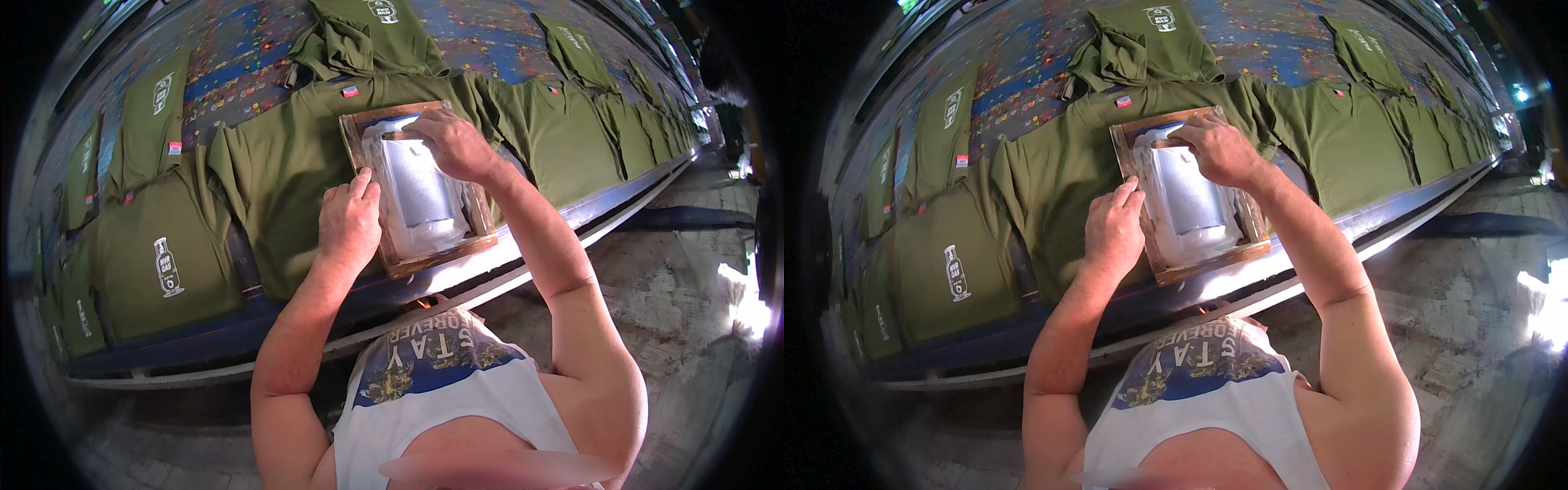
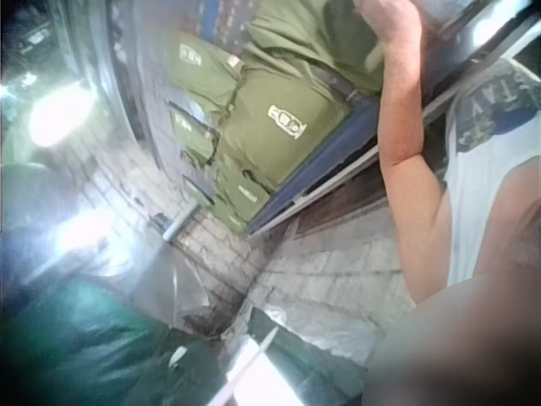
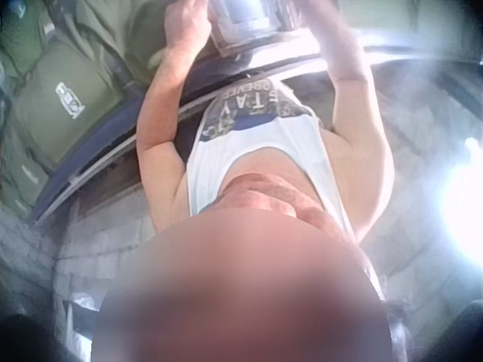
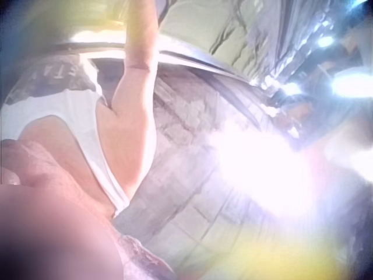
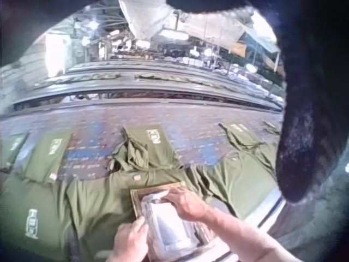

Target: The person holds a wooden screen printing frame over a green t-shirt and repeatedly rubs a dark block across the screen to transfer ink. The person works on one shirt at a time, moving the block back and forth across the screen area. The shirts remain on the table during the process.

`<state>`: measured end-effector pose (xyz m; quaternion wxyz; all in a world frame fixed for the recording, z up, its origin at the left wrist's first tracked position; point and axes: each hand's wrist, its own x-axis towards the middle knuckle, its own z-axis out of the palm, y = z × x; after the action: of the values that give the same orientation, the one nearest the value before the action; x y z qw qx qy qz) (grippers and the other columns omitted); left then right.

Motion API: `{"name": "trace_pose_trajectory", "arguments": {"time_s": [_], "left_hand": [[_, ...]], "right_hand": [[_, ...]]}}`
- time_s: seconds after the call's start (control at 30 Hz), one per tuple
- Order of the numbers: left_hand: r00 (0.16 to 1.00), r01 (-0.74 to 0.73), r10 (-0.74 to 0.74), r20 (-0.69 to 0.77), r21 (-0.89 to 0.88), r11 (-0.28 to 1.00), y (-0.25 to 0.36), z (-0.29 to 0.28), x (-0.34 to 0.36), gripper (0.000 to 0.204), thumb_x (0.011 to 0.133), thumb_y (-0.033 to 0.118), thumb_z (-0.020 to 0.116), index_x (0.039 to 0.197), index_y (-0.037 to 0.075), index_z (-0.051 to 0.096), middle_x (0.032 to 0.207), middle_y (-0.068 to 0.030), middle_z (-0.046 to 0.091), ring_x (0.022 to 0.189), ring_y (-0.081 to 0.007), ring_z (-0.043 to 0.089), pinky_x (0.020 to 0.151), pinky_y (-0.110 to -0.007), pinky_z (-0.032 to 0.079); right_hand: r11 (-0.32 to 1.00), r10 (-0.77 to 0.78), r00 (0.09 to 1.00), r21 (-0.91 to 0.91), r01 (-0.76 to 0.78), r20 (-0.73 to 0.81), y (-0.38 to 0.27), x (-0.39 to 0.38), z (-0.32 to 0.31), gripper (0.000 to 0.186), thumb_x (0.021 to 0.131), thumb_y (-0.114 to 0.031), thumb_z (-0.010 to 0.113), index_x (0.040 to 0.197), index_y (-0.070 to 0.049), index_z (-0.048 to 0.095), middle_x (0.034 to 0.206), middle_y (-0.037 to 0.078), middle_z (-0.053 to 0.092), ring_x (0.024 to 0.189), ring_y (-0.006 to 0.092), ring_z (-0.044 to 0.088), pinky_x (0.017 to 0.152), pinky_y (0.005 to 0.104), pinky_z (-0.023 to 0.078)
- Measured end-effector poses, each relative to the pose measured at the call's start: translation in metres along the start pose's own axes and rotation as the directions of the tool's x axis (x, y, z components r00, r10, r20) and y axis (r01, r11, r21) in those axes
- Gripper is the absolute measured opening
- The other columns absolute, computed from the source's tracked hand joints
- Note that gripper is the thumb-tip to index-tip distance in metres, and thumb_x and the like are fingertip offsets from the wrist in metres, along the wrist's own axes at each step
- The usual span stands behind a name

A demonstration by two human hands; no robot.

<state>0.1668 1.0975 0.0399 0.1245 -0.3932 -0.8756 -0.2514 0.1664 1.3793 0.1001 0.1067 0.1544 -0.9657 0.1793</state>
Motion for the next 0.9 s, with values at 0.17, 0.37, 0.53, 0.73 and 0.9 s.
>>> {"name": "trace_pose_trajectory", "arguments": {"time_s": [0.17, 0.37, 0.53, 0.73, 0.9], "left_hand": [[0.999, 0.049, -0.049, -0.002, 0.063, 0.997, 0.012, -0.001, 0.004, 0.017, 0.093, 0.006, 0.073, 0.109, 0.004, 0.075, 0.142, -0.0139, 0.079, 0.109, -0.0311, 0.077, 0.104, -0.049, 0.059], [0.993, 0.114, -0.118, 0.026, 0.110, 0.987, 0.020, -0.005, 0.007, 0.024, 0.093, 0.002, 0.072, 0.117, 0.001, 0.078, 0.143, -0.0154, 0.079, 0.115, -0.0333, 0.079, 0.108, -0.050, 0.058], [0.978, 0.195, -0.201, 0.046, 0.110, 0.975, 0.025, -0.001, 0.004, 0.027, 0.100, 0.000, 0.067, 0.123, -0.001, 0.081, 0.147, -0.0168, 0.078, 0.126, -0.0362, 0.077, 0.114, -0.050, 0.056], [0.927, 0.233, -0.301, -0.222, -0.286, 0.929, 0.027, 0.027, -0.011, 0.032, 0.099, -0.004, 0.077, 0.131, 0.001, 0.078, 0.147, -0.0189, 0.078, 0.126, -0.0355, 0.078, 0.112, -0.048, 0.060], [0.768, 0.336, -0.618, -0.168, -0.716, 0.612, 0.032, 0.057, -0.027, 0.046, 0.108, -0.010, 0.072, 0.153, -0.005, 0.066, 0.153, -0.0200, 0.073, 0.129, -0.0219, 0.075, 0.111, -0.037, 0.062]], "right_hand": [[0.997, -0.056, 0.992, -0.048, 0.062, 0.117, -0.008, -0.037, -0.004, 0.044, 0.096, -0.002, 0.065, 0.136, -0.010, 0.081, 0.125, 0.015, 0.080, 0.124, 0.0380, 0.074, 0.108, 0.0488, 0.061], [0.991, -0.131, 0.984, 0.019, 0.130, 0.123, -0.048, -0.120, -0.009, 0.049, 0.088, -0.011, 0.077, 0.137, -0.009, 0.078, 0.126, 0.009, 0.076, 0.120, 0.0326, 0.073, 0.108, 0.0467, 0.060], [0.988, -0.142, 0.981, 0.074, 0.133, 0.130, -0.069, -0.158, -0.016, 0.045, 0.095, -0.017, 0.073, 0.139, -0.008, 0.076, 0.124, 0.011, 0.075, 0.121, 0.0336, 0.072, 0.107, 0.0480, 0.061], [0.945, -0.100, 0.991, 0.321, 0.068, 0.084, -0.049, -0.140, -0.027, 0.039, 0.091, -0.002, 0.075, 0.129, 0.004, 0.078, 0.123, 0.019, 0.078, 0.119, 0.0433, 0.073, 0.107, 0.0503, 0.060], [0.927, -0.128, 0.990, 0.361, 0.101, 0.053, -0.050, -0.160, -0.029, 0.042, 0.089, -0.004, 0.071, 0.130, 0.003, 0.078, 0.122, 0.019, 0.077, 0.119, 0.0412, 0.072, 0.108, 0.0505, 0.058]]}}
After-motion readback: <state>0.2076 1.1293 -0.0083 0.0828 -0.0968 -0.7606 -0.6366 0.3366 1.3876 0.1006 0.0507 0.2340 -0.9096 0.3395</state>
